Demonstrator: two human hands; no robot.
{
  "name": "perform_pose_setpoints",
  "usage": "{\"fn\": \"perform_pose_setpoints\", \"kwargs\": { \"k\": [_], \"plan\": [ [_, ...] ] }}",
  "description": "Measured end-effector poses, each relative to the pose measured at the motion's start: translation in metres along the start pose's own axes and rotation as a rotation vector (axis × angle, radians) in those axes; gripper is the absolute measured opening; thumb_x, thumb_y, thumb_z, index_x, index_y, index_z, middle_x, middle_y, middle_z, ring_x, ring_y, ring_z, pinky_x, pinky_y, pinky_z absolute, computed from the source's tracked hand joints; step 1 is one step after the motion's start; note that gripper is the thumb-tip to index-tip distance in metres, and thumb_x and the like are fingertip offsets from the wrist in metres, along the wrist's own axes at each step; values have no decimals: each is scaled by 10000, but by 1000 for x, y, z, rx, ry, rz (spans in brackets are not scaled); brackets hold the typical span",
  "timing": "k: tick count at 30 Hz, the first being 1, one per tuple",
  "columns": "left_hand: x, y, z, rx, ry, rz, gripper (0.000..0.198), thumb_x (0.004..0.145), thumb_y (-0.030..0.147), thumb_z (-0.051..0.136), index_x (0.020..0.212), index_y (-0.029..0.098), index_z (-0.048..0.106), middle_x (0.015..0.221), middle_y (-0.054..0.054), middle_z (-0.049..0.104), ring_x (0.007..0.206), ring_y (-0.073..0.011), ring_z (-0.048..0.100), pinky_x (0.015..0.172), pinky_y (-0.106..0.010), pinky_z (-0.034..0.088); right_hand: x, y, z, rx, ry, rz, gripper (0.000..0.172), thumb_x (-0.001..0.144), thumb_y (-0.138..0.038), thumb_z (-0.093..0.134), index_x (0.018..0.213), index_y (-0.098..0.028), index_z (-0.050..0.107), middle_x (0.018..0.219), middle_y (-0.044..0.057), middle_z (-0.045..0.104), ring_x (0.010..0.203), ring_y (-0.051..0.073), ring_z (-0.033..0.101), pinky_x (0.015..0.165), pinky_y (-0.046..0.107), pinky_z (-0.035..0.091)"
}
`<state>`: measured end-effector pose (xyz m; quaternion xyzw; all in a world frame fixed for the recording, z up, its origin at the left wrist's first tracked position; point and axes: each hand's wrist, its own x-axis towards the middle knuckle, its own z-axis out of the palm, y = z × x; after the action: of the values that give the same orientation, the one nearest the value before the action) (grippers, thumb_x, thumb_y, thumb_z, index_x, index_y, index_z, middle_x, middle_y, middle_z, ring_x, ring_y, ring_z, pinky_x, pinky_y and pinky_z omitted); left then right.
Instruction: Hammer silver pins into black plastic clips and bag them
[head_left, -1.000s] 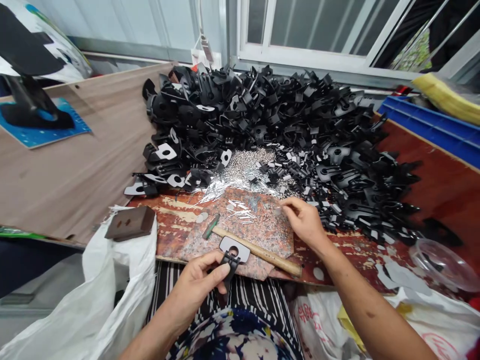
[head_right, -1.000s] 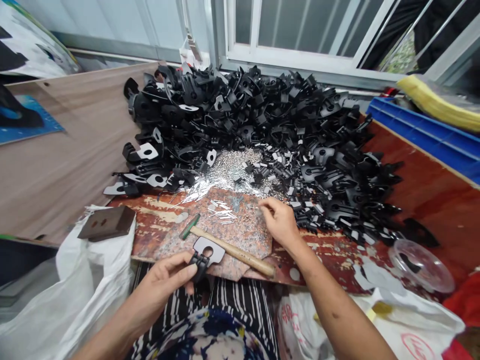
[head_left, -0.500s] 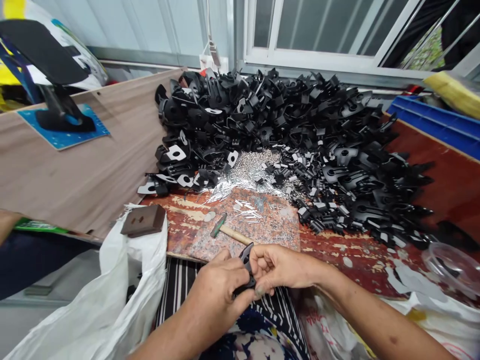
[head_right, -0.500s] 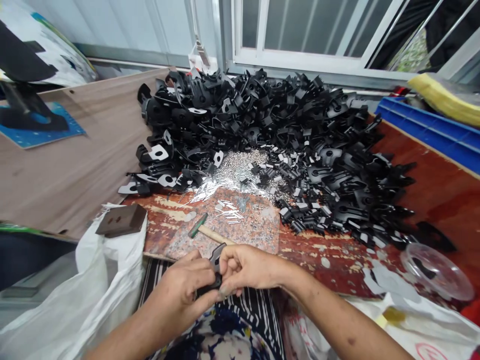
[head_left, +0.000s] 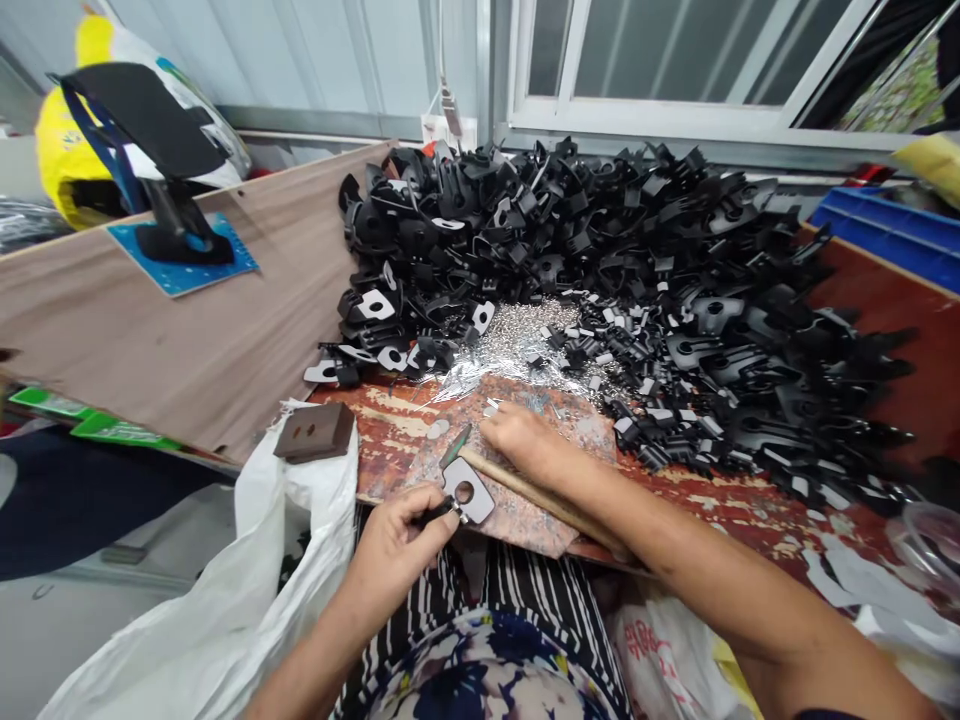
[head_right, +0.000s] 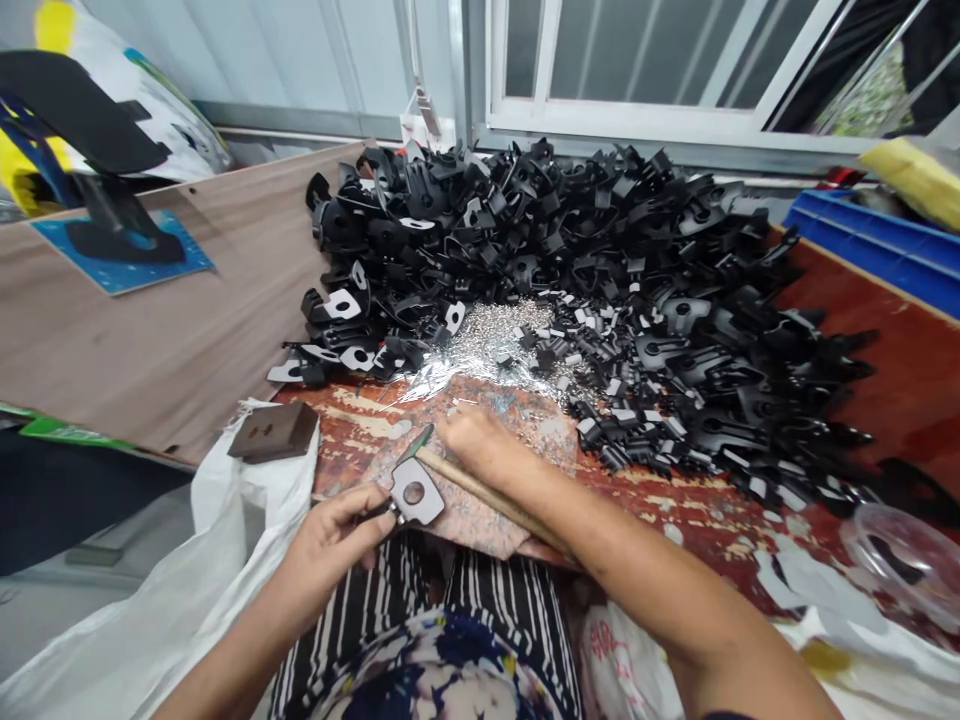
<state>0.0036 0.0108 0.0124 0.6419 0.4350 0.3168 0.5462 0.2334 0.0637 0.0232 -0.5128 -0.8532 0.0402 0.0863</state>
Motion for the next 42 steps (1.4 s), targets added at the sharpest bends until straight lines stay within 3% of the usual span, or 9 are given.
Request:
{"fn": "perform_pose_setpoints", "kwargs": {
  "k": [4, 8, 13, 17, 25, 32, 37, 40, 42],
  "plan": [
    [1, -3, 1, -410, 57, -151, 293, 741, 369, 729, 607, 166, 566, 640, 32, 451, 516, -92, 423, 420, -198, 430, 14, 0, 10, -44, 31, -52, 191, 929, -30, 497, 864, -144, 636, 915, 108, 652, 911, 216, 527, 820, 337, 410],
    [2, -2, -1, -687, 53, -203, 250, 709, 336, 787, 652, 138, 644, 627, 10, 520, 520, -93, 454, 416, -191, 470, -4, 7, -1, 0, 135, 25, 205, 857, 9, 502, 846, -140, 643, 879, 94, 653, 873, 211, 553, 790, 338, 431],
    [9, 1, 5, -883, 82, -195, 329, 759, 443, 770, 765, 117, 729, 723, -44, 607, 586, -139, 534, 402, -225, 506, -52, -23, -24, 626, 455, 170, 80, 929, -189, 610, 894, -216, 676, 887, 11, 711, 817, 161, 653, 766, 317, 511],
    [15, 5, 17, -905, 78, -178, 325, 778, 427, 792, 722, 114, 723, 726, -43, 621, 578, -118, 527, 374, -181, 466, -69, -60, -23, 781, 559, 62, 80, 941, -182, 621, 901, -233, 668, 945, 12, 717, 919, 172, 658, 835, 357, 516],
    [10, 6, 27, -981, 58, -177, 266, 769, 361, 837, 751, 115, 737, 692, -18, 617, 573, -108, 551, 426, -193, 508, -56, -76, -12, 625, 610, -3, 94, 949, -159, 610, 888, -228, 626, 900, -8, 711, 881, 172, 630, 902, 422, 444],
    [4, 5, 31, -1016, 34, -176, 257, 799, 360, 817, 804, 117, 736, 715, -27, 658, 603, -114, 592, 531, -216, 536, -62, -90, -12, 212, 677, -51, 139, 944, -93, 550, 923, -215, 613, 908, -24, 733, 885, 164, 631, 1120, 513, 308],
    [5, 0, 41, -1093, 137, -200, 208, 758, 276, 851, 774, 148, 688, 703, 27, 610, 609, -73, 549, 574, -171, 503, -61, -99, -4, -79, 619, -150, 191, 961, -94, 484, 977, -216, 630, 955, 29, 753, 900, 181, 654, 1131, 464, 333],
    [1, 1, 41, -1042, 175, -229, 260, 746, 304, 861, 748, 148, 653, 693, 37, 566, 597, -71, 509, 515, -157, 468, -61, -95, -1, -69, 530, -128, 209, 959, -101, 474, 933, -252, 617, 896, 10, 745, 862, 182, 651, 1112, 470, 338],
    [-7, 2, 38, -998, 132, -245, 285, 789, 371, 824, 771, 144, 654, 728, 14, 574, 612, -88, 507, 500, -174, 478, -63, -92, 2, 10, 525, -95, 195, 953, -102, 480, 905, -254, 593, 852, -9, 729, 809, 170, 636, 1098, 478, 335]
  ]
}}
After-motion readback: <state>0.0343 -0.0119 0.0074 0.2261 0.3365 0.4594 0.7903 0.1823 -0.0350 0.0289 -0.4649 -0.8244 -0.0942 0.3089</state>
